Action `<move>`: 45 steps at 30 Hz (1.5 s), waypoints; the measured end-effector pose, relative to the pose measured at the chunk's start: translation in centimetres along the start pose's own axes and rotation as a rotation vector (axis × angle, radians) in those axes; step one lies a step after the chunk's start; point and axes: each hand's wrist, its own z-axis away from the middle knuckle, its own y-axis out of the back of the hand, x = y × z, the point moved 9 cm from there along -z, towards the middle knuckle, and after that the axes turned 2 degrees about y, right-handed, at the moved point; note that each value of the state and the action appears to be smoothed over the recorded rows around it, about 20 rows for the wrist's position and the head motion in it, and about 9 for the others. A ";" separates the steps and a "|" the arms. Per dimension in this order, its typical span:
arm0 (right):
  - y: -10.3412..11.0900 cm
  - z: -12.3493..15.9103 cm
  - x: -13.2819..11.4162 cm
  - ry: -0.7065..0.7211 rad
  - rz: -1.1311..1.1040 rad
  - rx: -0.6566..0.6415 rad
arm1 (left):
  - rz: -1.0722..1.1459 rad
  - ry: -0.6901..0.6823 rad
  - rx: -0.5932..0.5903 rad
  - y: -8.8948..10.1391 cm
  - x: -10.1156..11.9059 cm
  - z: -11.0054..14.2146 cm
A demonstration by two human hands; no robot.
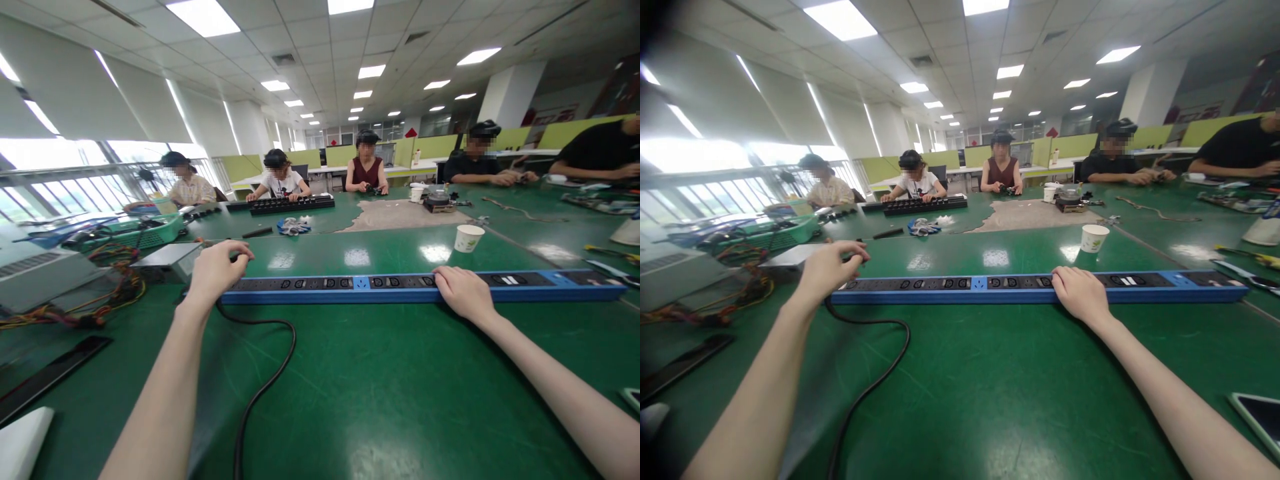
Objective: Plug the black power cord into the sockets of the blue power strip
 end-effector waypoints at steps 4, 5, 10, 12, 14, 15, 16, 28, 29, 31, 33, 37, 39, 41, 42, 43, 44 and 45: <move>0.0 0.0 0.1 0.001 -0.006 -0.007 | 0.592 0.143 -0.120 -2.4 -0.4 -0.2; 0.0 0.0 0.1 0.002 -0.005 -0.005 | 0.720 0.191 -0.168 -3.1 -0.4 -0.2; 0.1 0.0 0.0 -0.004 -0.003 -0.004 | 0.808 0.237 -0.414 -4.9 1.2 1.3; 0.1 0.0 0.0 -0.004 -0.006 -0.003 | 0.764 0.139 -0.488 -4.6 2.1 2.0; 0.2 0.0 0.0 -0.004 -0.006 -0.003 | 0.721 0.045 -0.539 -4.4 2.5 2.5; 0.2 0.0 -0.1 -0.005 -0.005 -0.003 | 0.704 0.015 -0.566 -4.5 2.6 2.7; 0.2 0.1 -0.1 -0.004 -0.004 -0.004 | 0.687 -0.006 -0.601 -4.8 2.6 3.0; 0.2 0.1 0.0 0.002 0.003 0.014 | 0.336 -0.183 -0.812 -6.7 4.9 4.6; 0.3 0.1 -0.1 0.001 0.005 0.018 | 0.276 -0.227 -0.781 -6.5 5.0 4.4; 0.4 0.2 -0.1 0.000 0.007 0.021 | 0.140 -0.312 -0.709 -6.4 5.2 4.0; 0.5 0.2 -0.2 -0.001 0.002 0.019 | 0.032 -0.384 -0.679 -6.5 5.5 4.0; 0.5 0.2 -0.1 -0.011 -0.009 0.014 | 0.009 -0.426 -0.721 -7.0 5.9 4.6; 0.5 0.2 -0.2 -0.011 -0.011 0.012 | 0.025 -0.430 -0.716 -7.0 6.1 4.7; 0.5 0.2 -0.2 -0.009 -0.010 0.011 | 0.051 -0.436 -0.700 -7.0 6.0 4.6; 0.5 0.2 -0.2 -0.009 -0.007 0.011 | 0.074 -0.433 -0.688 -7.0 5.8 4.4; 0.5 0.2 -0.2 -0.009 -0.003 0.010 | 0.102 -0.426 -0.673 -7.0 5.5 4.2; 0.5 0.2 -0.2 -0.009 0.000 0.008 | 0.132 -0.414 -0.655 -7.0 5.1 3.9; 0.5 0.2 -0.2 -0.009 0.002 0.006 | 0.157 -0.399 -0.636 -7.0 4.6 3.5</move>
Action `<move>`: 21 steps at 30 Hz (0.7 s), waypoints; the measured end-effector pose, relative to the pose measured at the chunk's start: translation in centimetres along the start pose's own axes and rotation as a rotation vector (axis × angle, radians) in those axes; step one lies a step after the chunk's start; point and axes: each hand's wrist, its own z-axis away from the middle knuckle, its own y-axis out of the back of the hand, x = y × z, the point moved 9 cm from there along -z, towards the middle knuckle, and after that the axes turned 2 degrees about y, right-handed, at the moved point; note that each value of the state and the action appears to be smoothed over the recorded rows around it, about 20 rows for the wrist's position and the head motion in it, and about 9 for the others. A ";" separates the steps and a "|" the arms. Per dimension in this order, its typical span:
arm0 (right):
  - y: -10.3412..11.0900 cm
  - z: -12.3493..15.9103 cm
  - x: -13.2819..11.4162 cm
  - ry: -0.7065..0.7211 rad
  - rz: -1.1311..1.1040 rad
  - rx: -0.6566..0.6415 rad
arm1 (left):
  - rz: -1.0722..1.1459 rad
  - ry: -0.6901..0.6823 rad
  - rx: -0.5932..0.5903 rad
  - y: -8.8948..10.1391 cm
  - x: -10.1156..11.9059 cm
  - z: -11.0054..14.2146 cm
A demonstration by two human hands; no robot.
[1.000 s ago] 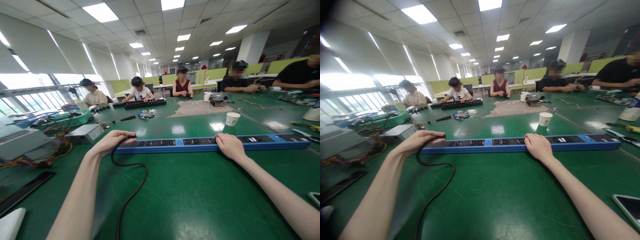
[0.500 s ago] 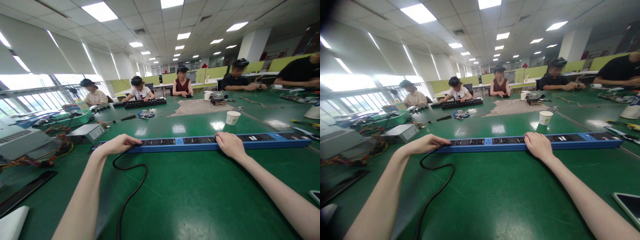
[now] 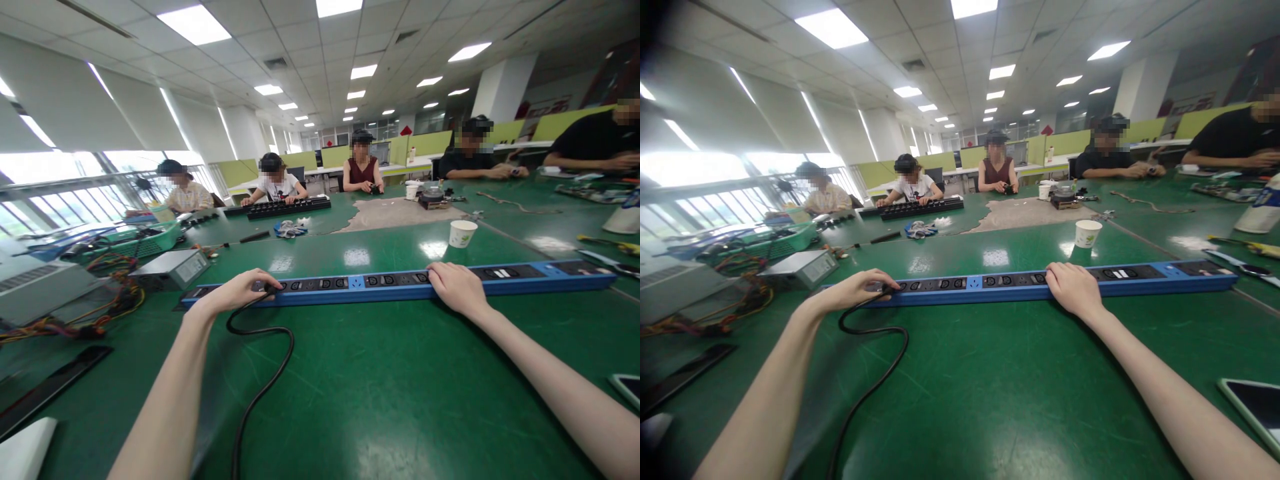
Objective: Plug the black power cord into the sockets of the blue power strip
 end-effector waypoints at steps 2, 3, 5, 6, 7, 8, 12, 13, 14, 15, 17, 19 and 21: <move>0.0 0.0 0.0 0.000 0.001 -0.002 | 0.032 0.014 0.076 0.8 -1.1 -0.1; 0.0 0.0 0.0 0.001 0.000 -0.001 | 0.046 0.019 0.135 1.4 -1.5 0.0; 0.0 0.0 0.0 0.006 0.002 0.003 | 0.102 0.022 0.291 2.8 -2.1 0.1; 0.0 0.0 0.0 0.008 0.005 0.004 | 0.144 0.021 0.378 3.5 -2.2 0.3; 0.0 0.0 0.0 0.010 0.009 0.005 | 0.185 0.022 0.459 4.1 -2.3 0.5; 0.0 0.0 0.0 0.010 0.011 0.004 | 0.208 0.026 0.524 4.5 -2.4 0.7; -0.1 0.0 0.0 0.008 0.001 -0.002 | -0.011 0.061 0.653 5.2 -2.0 1.3; -0.1 0.0 0.1 0.008 -0.005 -0.002 | -0.100 0.073 0.664 5.3 -1.9 1.4; -0.1 0.0 0.1 0.008 -0.011 -0.002 | -0.178 0.086 0.674 5.4 -1.9 1.5; -0.1 0.0 0.1 0.008 -0.015 -0.001 | -0.240 0.102 0.685 5.4 -2.0 1.5; -0.1 0.0 0.1 0.007 -0.019 0.002 | -0.332 0.154 0.713 5.4 -2.5 1.6; -0.1 -0.1 0.1 0.007 -0.018 0.003 | -0.398 0.245 0.744 5.3 -3.3 1.5; -0.1 -0.1 0.2 0.007 -0.012 0.000 | -0.443 0.358 0.767 5.0 -4.2 1.5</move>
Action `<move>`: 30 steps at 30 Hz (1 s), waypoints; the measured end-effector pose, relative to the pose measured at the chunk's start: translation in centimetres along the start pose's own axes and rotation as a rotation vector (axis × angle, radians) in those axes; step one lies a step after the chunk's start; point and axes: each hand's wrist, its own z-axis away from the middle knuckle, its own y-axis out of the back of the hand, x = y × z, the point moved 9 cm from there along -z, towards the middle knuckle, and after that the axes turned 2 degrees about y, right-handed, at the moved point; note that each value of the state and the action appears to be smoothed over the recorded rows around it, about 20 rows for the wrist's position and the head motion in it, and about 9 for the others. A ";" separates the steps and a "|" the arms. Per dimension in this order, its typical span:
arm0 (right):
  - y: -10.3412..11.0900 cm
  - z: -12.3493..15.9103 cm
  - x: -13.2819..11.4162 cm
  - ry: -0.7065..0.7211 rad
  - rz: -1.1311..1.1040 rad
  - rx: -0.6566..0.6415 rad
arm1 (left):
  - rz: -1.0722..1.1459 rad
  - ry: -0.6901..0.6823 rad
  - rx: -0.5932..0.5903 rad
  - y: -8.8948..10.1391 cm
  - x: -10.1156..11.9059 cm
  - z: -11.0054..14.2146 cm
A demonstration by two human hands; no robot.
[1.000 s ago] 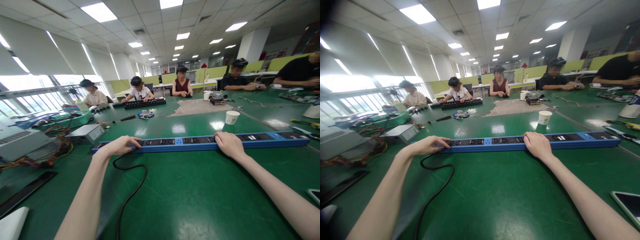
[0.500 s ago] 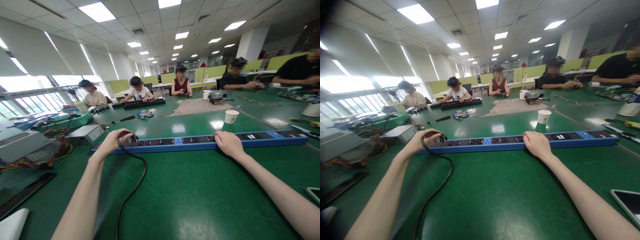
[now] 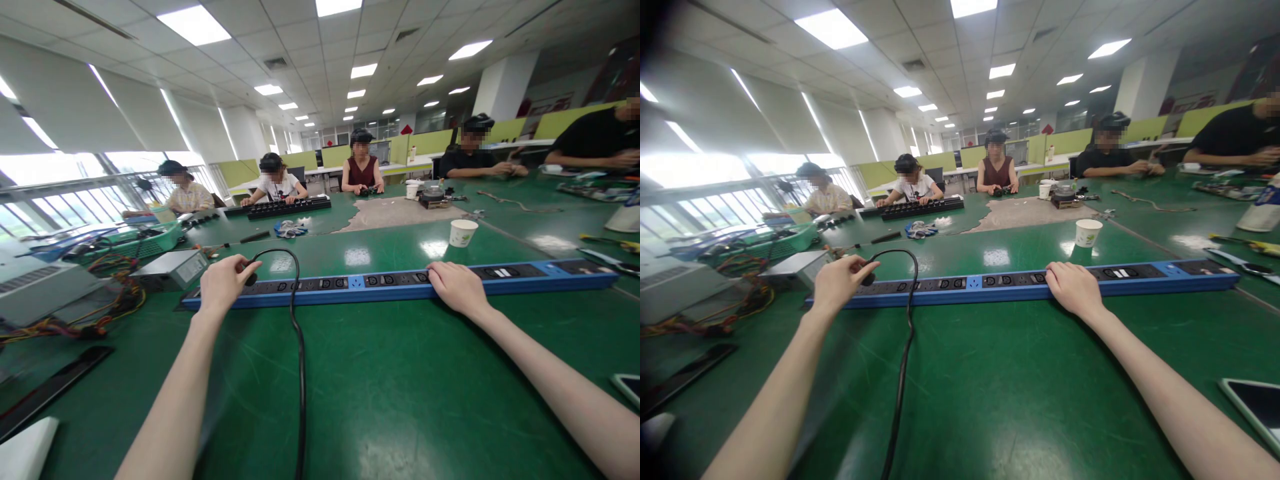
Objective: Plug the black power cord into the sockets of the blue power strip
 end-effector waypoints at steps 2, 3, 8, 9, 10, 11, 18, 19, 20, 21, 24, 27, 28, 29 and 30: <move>0.0 0.0 0.0 0.000 0.005 -0.001 | -0.056 0.081 0.002 -0.8 -0.5 0.2; 0.0 0.0 0.0 -0.001 0.005 0.002 | -0.073 0.112 0.001 -1.2 -0.7 0.3; 0.2 0.1 -0.1 0.007 0.008 0.013 | -0.096 0.232 -0.014 -2.9 -1.9 1.0; 0.2 0.1 -0.1 0.007 0.010 0.013 | -0.095 0.248 -0.017 -3.2 -2.2 1.1; 0.3 0.1 -0.1 0.005 0.011 0.013 | -0.092 0.258 -0.018 -3.4 -2.3 1.2; 0.2 0.1 0.0 0.003 0.011 0.013 | -0.088 0.265 -0.016 -3.6 -2.4 1.3; -0.1 0.0 0.0 0.006 0.023 -0.002 | -0.099 0.280 -0.017 -4.5 -3.0 1.8; 0.0 0.0 -0.1 0.006 0.022 0.003 | -0.123 0.255 -0.035 -4.6 -2.9 1.6; 0.0 0.0 -0.1 0.005 0.021 0.008 | -0.149 0.219 -0.068 -4.7 -2.7 1.3; 0.0 0.0 -0.1 0.004 0.021 0.010 | -0.175 0.174 -0.119 -4.9 -2.5 1.0; 0.0 0.1 -0.1 0.001 0.018 0.001 | -0.221 0.060 -0.299 -5.7 -2.1 0.4; 0.0 0.0 0.0 0.000 0.020 -0.010 | -0.194 0.115 -0.325 -5.1 -2.9 0.1; 0.0 0.0 0.0 -0.001 0.023 -0.009 | -0.172 0.167 -0.303 -4.7 -3.3 0.1; 0.0 0.0 0.0 -0.002 0.026 -0.009 | -0.146 0.219 -0.281 -4.5 -3.7 0.2; 0.0 0.0 -0.1 -0.001 0.027 -0.009 | -0.120 0.260 -0.265 -4.3 -4.0 0.3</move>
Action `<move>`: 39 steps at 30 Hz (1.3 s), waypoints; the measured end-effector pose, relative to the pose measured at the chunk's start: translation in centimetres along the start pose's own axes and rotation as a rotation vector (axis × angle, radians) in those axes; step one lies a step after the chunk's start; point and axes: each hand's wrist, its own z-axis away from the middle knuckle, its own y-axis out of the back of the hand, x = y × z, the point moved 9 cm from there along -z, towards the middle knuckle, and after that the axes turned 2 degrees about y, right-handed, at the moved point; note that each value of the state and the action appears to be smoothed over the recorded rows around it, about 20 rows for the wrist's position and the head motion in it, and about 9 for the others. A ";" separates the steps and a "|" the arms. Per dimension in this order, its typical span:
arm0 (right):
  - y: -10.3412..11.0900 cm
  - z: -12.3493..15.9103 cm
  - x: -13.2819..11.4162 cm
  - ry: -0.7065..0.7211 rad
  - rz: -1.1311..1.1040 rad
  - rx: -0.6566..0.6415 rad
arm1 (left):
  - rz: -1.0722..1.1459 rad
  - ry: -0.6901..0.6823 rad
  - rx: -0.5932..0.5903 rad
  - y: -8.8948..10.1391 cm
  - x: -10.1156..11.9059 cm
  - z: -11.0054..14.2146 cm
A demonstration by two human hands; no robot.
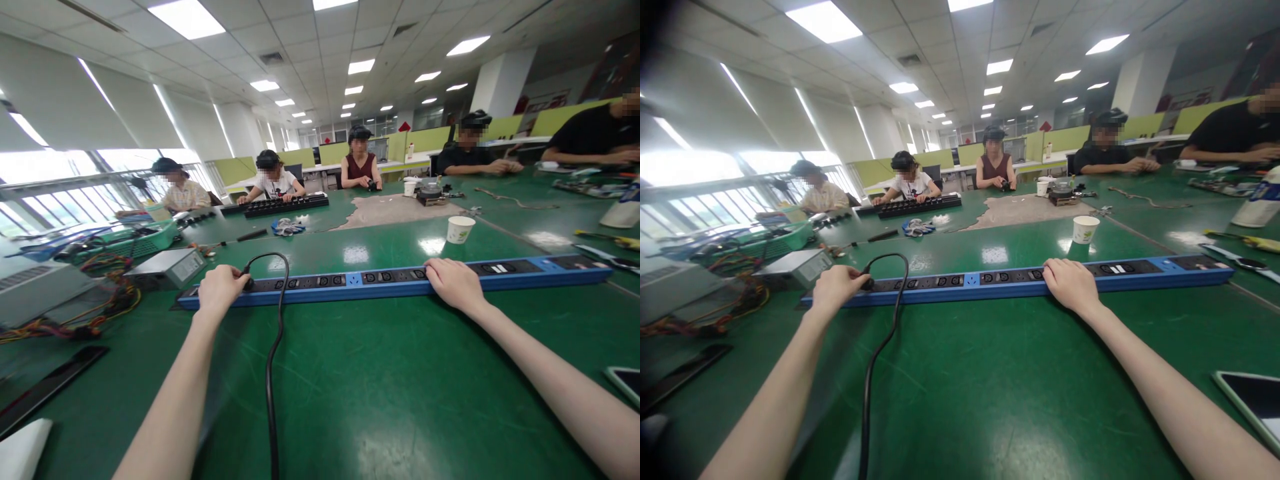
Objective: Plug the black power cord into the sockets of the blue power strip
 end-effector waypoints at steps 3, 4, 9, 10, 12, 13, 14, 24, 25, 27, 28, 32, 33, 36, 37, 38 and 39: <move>0.0 0.0 0.0 -0.001 -0.004 -0.001 | 0.062 0.045 0.014 0.0 -0.1 0.4; 0.1 0.0 0.0 -0.001 -0.009 -0.001 | 0.064 0.049 0.019 0.0 0.0 0.5; 0.2 0.0 -0.1 -0.004 -0.021 0.001 | 0.028 0.076 0.023 -0.1 0.5 0.4; 0.2 0.0 -0.1 -0.005 -0.019 0.002 | 0.028 0.078 0.022 -0.1 0.5 0.3; 0.2 0.0 -0.1 -0.006 -0.013 0.000 | 0.033 0.078 0.022 -0.2 0.5 0.3; 0.1 0.0 -0.1 -0.005 -0.011 -0.004 | 0.033 0.078 0.025 -0.3 0.5 0.4; 0.1 0.0 -0.1 -0.005 -0.011 -0.007 | 0.029 0.074 0.027 -0.4 0.6 0.4; -0.2 0.0 0.0 0.006 0.000 -0.004 | 0.025 0.021 0.062 -1.5 2.2 1.2; -0.2 0.0 0.0 0.007 -0.001 -0.002 | 0.025 0.024 0.060 -1.5 2.1 1.0; -0.2 0.0 0.0 0.007 -0.008 0.002 | 0.032 0.028 0.049 -1.5 1.5 0.7; -0.2 0.0 0.0 0.006 -0.013 0.003 | 0.042 0.020 0.039 -1.6 1.2 0.4; -0.2 0.0 0.0 -0.003 -0.020 0.003 | 0.102 -0.031 -0.011 -1.9 0.2 -0.3; -0.2 0.0 0.0 -0.005 -0.018 0.004 | 0.109 -0.031 -0.013 -1.9 0.0 -0.3; -0.1 0.0 -0.1 -0.005 -0.009 0.005 | 0.109 -0.025 0.005 -1.7 -0.2 -0.4; -0.1 0.0 -0.1 -0.005 -0.005 0.005 | 0.111 -0.028 0.009 -1.6 -0.2 -0.4; -0.1 0.1 -0.1 -0.005 -0.002 0.004 | 0.114 -0.031 0.010 -1.6 -0.1 -0.4; 0.0 0.1 -0.1 -0.005 0.000 0.004 | 0.118 -0.032 0.009 -1.6 0.0 -0.4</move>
